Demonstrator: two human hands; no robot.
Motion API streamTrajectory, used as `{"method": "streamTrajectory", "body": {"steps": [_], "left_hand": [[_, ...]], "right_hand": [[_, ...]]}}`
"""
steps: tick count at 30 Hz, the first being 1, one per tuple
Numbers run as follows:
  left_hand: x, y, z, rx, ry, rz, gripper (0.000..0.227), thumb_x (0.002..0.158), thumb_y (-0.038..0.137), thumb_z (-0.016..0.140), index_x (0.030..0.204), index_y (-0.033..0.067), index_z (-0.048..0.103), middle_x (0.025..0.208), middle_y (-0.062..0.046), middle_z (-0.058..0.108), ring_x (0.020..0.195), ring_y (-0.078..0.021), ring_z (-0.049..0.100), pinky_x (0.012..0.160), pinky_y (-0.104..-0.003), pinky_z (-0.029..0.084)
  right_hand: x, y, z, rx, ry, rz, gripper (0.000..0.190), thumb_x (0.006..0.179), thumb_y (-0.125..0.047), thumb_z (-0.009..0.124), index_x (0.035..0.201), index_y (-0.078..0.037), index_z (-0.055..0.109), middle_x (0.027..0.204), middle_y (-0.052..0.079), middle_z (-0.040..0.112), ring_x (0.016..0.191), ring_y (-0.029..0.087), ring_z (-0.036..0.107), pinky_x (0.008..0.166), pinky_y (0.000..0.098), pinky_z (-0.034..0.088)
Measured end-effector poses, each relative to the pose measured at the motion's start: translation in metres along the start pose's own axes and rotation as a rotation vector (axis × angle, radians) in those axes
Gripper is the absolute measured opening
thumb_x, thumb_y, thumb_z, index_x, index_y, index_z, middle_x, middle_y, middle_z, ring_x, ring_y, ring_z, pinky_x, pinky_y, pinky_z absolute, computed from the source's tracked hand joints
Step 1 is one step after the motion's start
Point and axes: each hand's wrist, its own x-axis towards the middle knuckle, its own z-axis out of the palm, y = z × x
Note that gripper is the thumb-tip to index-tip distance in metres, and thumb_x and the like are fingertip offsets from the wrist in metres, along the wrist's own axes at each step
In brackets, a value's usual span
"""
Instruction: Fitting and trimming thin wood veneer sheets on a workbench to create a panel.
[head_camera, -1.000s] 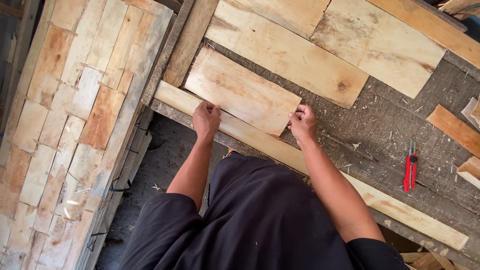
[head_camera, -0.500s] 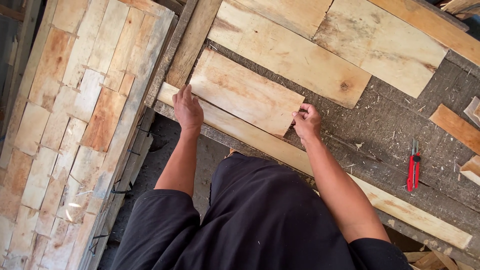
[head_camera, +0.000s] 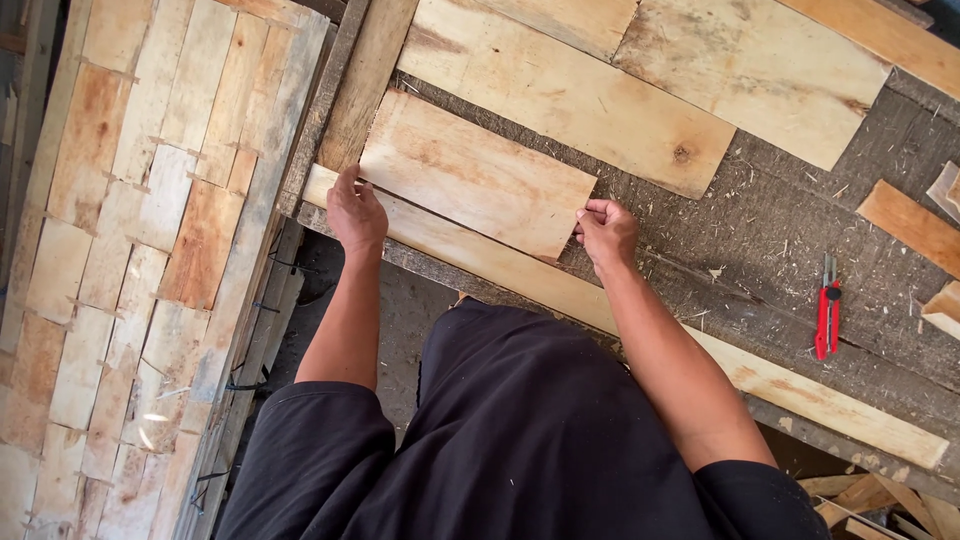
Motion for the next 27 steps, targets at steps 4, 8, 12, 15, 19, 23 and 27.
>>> {"method": "streamTrajectory", "body": {"steps": [4,8,12,15,19,23,27], "left_hand": [[-0.001,-0.003,-0.002,-0.017,0.019,-0.031,0.033,0.093,0.006,0.072,0.126,0.0084,0.069,0.1,-0.013,0.07,0.092,-0.0323,0.067,0.082,-0.046,0.053],[-0.002,-0.012,-0.001,-0.068,0.065,0.064,0.032,0.092,0.004,0.071,0.124,0.0082,0.07,0.101,-0.013,0.072,0.092,-0.0325,0.068,0.08,-0.046,0.055],[-0.005,-0.012,-0.004,-0.144,0.052,0.072,0.032,0.091,0.002,0.069,0.123,0.0079,0.069,0.099,-0.012,0.073,0.09,-0.0295,0.071,0.082,-0.044,0.057],[-0.005,-0.009,-0.004,-0.122,0.072,0.099,0.033,0.091,0.0,0.068,0.124,0.0063,0.069,0.098,-0.014,0.072,0.089,-0.0313,0.07,0.08,-0.043,0.056],[-0.003,-0.01,-0.001,-0.079,0.084,0.067,0.032,0.093,-0.001,0.067,0.124,0.0059,0.07,0.096,-0.016,0.072,0.089,-0.0321,0.069,0.078,-0.045,0.055],[-0.004,-0.014,0.0,-0.206,0.072,-0.003,0.028,0.098,0.001,0.062,0.126,0.0051,0.068,0.112,-0.014,0.075,0.095,-0.0271,0.072,0.083,-0.041,0.059],[-0.014,-0.013,0.007,0.025,0.076,0.151,0.028,0.105,0.015,0.065,0.131,0.0058,0.067,0.13,-0.014,0.07,0.113,-0.0286,0.07,0.09,-0.037,0.062]], "right_hand": [[-0.004,-0.003,0.001,-0.029,0.017,-0.028,0.02,0.09,-0.003,0.075,0.108,0.0,0.068,0.089,0.009,0.074,0.071,0.013,0.073,0.055,0.0228,0.061],[-0.002,-0.001,0.002,-0.037,0.021,-0.048,0.018,0.089,-0.002,0.075,0.106,0.001,0.068,0.089,0.01,0.075,0.071,0.014,0.073,0.055,0.0229,0.061],[-0.001,0.001,0.002,-0.03,0.029,-0.034,0.013,0.094,-0.002,0.068,0.107,-0.001,0.071,0.091,0.011,0.075,0.072,0.014,0.074,0.055,0.0239,0.061],[-0.008,-0.007,0.0,-0.051,0.044,-0.003,0.016,0.099,-0.002,0.059,0.11,-0.004,0.072,0.093,0.01,0.075,0.073,0.015,0.075,0.057,0.0239,0.063],[-0.011,-0.008,-0.002,-0.055,0.04,0.005,0.019,0.1,-0.001,0.057,0.112,-0.004,0.071,0.095,0.011,0.075,0.074,0.015,0.076,0.059,0.0238,0.064],[-0.009,-0.004,-0.002,-0.043,0.028,-0.027,0.018,0.096,0.0,0.063,0.112,-0.001,0.07,0.095,0.012,0.075,0.076,0.016,0.076,0.061,0.0238,0.065],[-0.011,-0.007,0.0,-0.05,0.03,-0.034,0.022,0.091,0.001,0.07,0.113,0.001,0.07,0.092,0.012,0.076,0.076,0.015,0.076,0.061,0.0228,0.064]]}}
